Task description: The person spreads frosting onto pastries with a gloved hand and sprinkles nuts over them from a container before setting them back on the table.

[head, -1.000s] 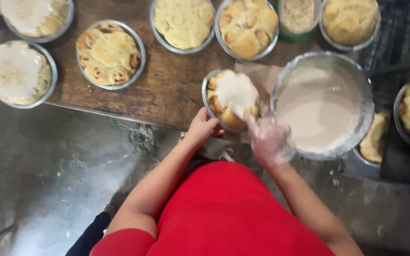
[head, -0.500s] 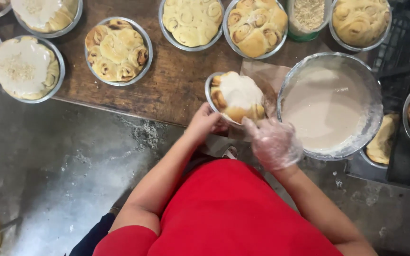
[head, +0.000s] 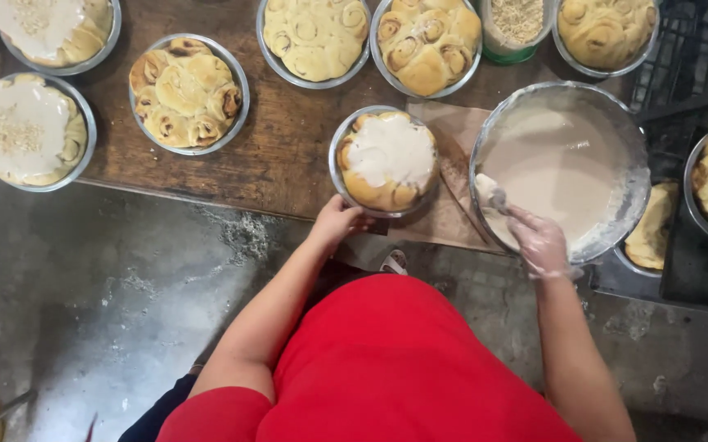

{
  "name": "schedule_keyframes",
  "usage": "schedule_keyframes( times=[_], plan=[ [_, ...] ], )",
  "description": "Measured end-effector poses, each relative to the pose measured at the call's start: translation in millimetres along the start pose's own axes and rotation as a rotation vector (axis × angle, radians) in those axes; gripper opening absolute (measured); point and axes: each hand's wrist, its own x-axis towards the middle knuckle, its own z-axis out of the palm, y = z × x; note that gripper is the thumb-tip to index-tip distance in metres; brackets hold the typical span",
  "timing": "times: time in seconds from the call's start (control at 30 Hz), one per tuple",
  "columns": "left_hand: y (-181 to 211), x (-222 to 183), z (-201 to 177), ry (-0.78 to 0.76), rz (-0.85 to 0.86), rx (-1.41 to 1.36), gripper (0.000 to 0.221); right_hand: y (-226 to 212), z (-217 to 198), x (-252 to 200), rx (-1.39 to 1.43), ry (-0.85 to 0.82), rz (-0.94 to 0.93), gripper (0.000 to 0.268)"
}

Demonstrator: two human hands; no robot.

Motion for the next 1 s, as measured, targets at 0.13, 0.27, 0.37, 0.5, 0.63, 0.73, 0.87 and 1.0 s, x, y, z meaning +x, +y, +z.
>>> schedule_keyframes(
  times=[0.13,0.27,0.37,0.5,0.63,0.73,0.87,1.0],
  plan=[
    [28.5,-27.2,28.8,-0.151,0.147,0.006,0.030,-77.6,29.6,2.8,-0.163,0.042,-0.036,0.028],
    [30.1,-31.2,48.3,-0.161,0.209,-0.061,0.032,-135.9,83.5,14.4,-0.771,0.186,-0.534,0.039],
    [29.9,-34.0,43.2,-0.162,0.240,-0.040,0.035,-152.3,84.8,3.8,-0.878,0.254,-0.653,0.041],
    [23.9,-34.6,45.8,-0.165,0.345,0.055,0.036,-165.0,82.6,30.9,-0.919,0.227,-0.562,0.029],
    [27.5,-41.4,55.2,-0.120,0.307,0.084,0.035,-206.5,92.0,25.8,-0.929,0.127,-0.617,0.015],
    [26.9,-41.3,54.7,-0.090,0.297,0.058,0.031,-223.8,92.2,7.0,-0.926,0.117,-0.763,0.014],
    [26.8,-35.9,55.6,-0.113,0.319,-0.033,0.030,-211.4,75.3,21.3,-0.893,0.083,-0.582,0.028],
    [28.8,-34.8,58.1,-0.149,0.286,-0.118,0.031,-200.5,93.8,4.7,-1.111,0.192,-0.526,0.034]
  ],
)
